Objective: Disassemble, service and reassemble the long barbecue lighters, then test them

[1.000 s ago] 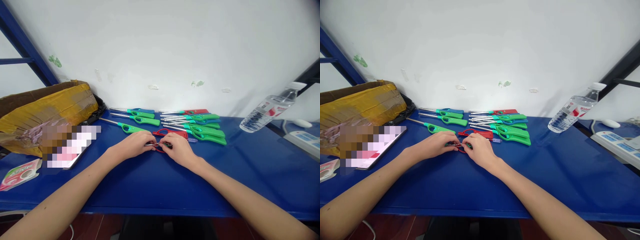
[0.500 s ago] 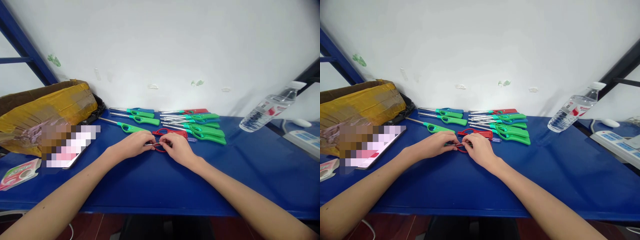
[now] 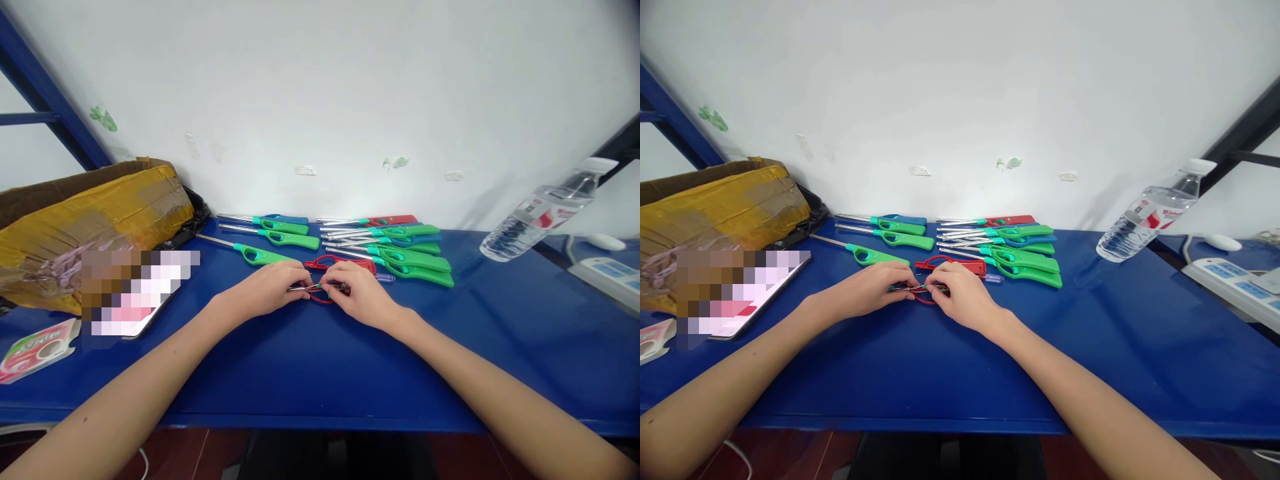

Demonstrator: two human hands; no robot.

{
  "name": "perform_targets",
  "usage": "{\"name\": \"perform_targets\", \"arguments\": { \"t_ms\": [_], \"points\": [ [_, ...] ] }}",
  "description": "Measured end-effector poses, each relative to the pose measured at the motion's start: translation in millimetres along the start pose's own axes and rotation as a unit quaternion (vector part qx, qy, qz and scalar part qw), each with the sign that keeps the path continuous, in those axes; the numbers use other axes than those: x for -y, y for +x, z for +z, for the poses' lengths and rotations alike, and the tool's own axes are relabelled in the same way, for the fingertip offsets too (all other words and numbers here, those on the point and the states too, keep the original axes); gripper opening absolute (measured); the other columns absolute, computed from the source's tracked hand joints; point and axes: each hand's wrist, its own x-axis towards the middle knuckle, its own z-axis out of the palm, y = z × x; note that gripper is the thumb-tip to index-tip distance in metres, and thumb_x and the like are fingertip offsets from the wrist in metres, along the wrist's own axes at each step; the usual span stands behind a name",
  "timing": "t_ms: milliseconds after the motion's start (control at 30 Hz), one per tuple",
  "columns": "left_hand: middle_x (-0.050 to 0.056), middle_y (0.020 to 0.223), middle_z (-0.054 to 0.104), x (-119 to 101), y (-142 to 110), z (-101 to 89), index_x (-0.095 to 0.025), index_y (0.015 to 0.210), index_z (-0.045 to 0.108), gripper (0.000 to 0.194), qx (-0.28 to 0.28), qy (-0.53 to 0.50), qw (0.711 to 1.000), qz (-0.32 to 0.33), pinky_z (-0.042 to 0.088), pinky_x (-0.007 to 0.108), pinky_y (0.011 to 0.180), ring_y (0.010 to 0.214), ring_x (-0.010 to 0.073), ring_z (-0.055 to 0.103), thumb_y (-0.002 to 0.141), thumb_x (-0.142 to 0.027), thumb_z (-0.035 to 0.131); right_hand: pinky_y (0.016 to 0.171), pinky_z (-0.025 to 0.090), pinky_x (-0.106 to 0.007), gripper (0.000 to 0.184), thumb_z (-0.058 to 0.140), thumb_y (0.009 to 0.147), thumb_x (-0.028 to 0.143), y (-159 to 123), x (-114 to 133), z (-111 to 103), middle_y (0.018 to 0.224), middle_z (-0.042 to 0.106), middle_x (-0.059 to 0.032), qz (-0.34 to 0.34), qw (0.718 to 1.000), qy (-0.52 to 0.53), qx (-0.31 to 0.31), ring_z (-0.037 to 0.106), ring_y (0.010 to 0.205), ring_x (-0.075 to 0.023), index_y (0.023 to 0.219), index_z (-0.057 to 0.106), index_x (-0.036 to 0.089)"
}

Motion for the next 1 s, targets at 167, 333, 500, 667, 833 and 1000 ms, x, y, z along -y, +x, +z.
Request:
{"name": "perform_targets", "arguments": {
  "t_ms": [167, 333, 500, 667, 833, 1000],
  "points": [
    [0.003, 0.092, 0.064, 0, 0, -1.4, -0.020, 0.100, 0.068, 0.011, 0.001, 0.006, 1.000, 0.003, 0.042, 0.026, 0.071, 0.084, 0.0178, 0.059, 0.091, -0.021, 0.061, 0.084, 0.051, -0.034, 0.019, 0.058, 0.089, 0.019, -4, 3, -8, 0.101, 0.068, -0.0071, -0.014, 0.999, -0.014, 0.037, 0.062, 0.094, -0.0204, 0.101, 0.072, 0.020],
    [0.004, 0.093, 0.065, 1, 1, -2.3, -0.020, 0.101, 0.069, 0.014, 0.003, 0.005, 1.000, 0.000, 0.043, 0.026, 0.073, 0.084, 0.0183, 0.060, 0.090, -0.021, 0.061, 0.088, 0.051, -0.036, 0.025, 0.056, 0.090, 0.017, -8, 0, -11, 0.105, 0.068, -0.0077, -0.021, 0.997, -0.022, 0.066, 0.062, 0.098, -0.0214, 0.111, 0.070, 0.021],
    [0.005, 0.094, 0.068, 2, 0, -2.6, -0.021, 0.104, 0.071, 0.019, -0.005, -0.005, 1.000, 0.015, 0.044, 0.026, 0.076, 0.084, 0.0181, 0.062, 0.092, -0.021, 0.057, 0.090, 0.051, -0.038, 0.026, 0.055, 0.091, 0.017, -8, -1, -10, 0.108, 0.068, -0.0090, -0.017, 0.997, -0.024, 0.067, 0.062, 0.101, -0.0230, 0.113, 0.068, 0.018],
    [0.003, 0.090, 0.069, 0, 1, -2.6, -0.021, 0.105, 0.071, 0.020, -0.021, 0.007, 1.000, 0.011, 0.042, 0.024, 0.071, 0.080, 0.0169, 0.062, 0.090, -0.018, 0.059, 0.089, 0.052, -0.040, 0.024, 0.055, 0.090, 0.018, -9, -1, -9, 0.108, 0.068, -0.0096, -0.017, 0.998, -0.028, 0.057, 0.062, 0.102, -0.0241, 0.111, 0.065, 0.017],
    [0.002, 0.084, 0.069, 0, 1, -3.3, -0.021, 0.098, 0.073, 0.016, -0.026, 0.008, 1.000, 0.009, 0.040, 0.022, 0.067, 0.075, 0.0151, 0.062, 0.088, -0.017, 0.061, 0.088, 0.052, -0.039, 0.026, 0.056, 0.089, 0.018, -12, -1, -5, 0.110, 0.066, -0.0105, -0.018, 0.999, -0.025, 0.028, 0.062, 0.101, -0.0229, 0.115, 0.062, 0.018],
    [0.002, 0.080, 0.069, -1, 0, -2.0, -0.022, 0.094, 0.074, 0.016, -0.044, 0.033, 0.998, -0.007, 0.039, 0.023, 0.065, 0.072, 0.0147, 0.061, 0.089, -0.019, 0.059, 0.090, 0.051, -0.039, 0.030, 0.057, 0.087, 0.016, -15, -2, 0, 0.112, 0.064, -0.0106, -0.009, 1.000, -0.017, 0.017, 0.061, 0.103, -0.0228, 0.117, 0.060, 0.019]
  ]
}}
